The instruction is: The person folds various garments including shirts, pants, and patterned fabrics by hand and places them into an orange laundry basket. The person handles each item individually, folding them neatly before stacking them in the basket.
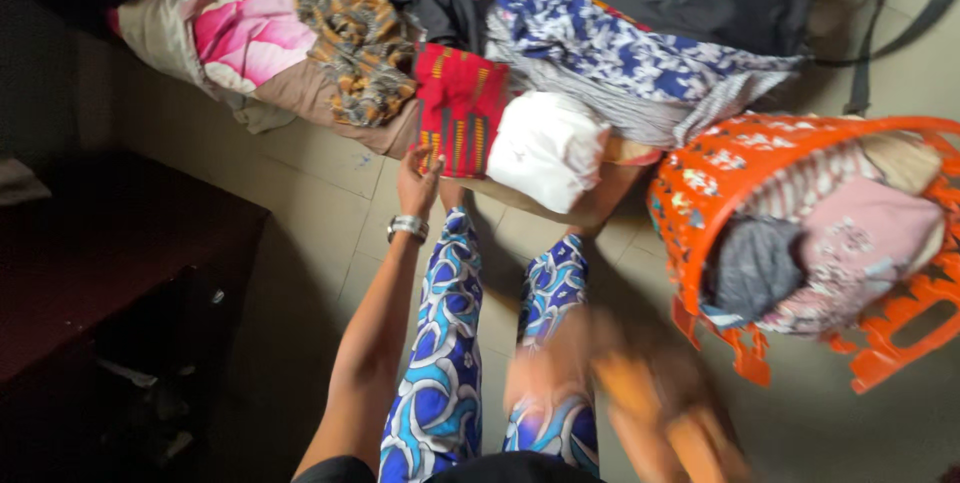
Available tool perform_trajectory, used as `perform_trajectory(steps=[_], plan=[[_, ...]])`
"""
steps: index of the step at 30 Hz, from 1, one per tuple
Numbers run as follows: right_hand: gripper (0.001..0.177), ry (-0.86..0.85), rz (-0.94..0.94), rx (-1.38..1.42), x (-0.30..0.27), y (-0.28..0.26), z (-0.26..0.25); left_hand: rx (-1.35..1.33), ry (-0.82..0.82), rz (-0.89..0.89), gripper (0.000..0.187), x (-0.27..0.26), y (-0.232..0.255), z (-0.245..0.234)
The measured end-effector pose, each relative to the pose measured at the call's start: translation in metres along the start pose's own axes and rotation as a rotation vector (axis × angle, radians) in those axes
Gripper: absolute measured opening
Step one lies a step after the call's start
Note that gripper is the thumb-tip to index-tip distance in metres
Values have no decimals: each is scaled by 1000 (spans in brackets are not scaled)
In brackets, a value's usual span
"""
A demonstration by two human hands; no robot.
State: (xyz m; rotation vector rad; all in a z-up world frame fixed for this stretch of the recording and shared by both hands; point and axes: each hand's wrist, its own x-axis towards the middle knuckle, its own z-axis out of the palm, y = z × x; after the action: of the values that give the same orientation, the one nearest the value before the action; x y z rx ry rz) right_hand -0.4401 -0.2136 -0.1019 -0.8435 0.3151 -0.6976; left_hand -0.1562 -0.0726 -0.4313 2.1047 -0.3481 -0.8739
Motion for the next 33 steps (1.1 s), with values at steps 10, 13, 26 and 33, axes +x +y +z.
perform_trajectory(steps=[10,13,26,33], plan=[[56,-152,-7,197,95,35,62,-204,-298,-356,112,88,-33,9],[59,-154,0,210,107,50,63,237,-189,-193,123,88,-41,26],[61,402,687,-361,56,125,30,205,-372,-232,50,95,-8,26],[98,288,323,-1300,59,81,16,345,-513,356,56,31,125,-50]])
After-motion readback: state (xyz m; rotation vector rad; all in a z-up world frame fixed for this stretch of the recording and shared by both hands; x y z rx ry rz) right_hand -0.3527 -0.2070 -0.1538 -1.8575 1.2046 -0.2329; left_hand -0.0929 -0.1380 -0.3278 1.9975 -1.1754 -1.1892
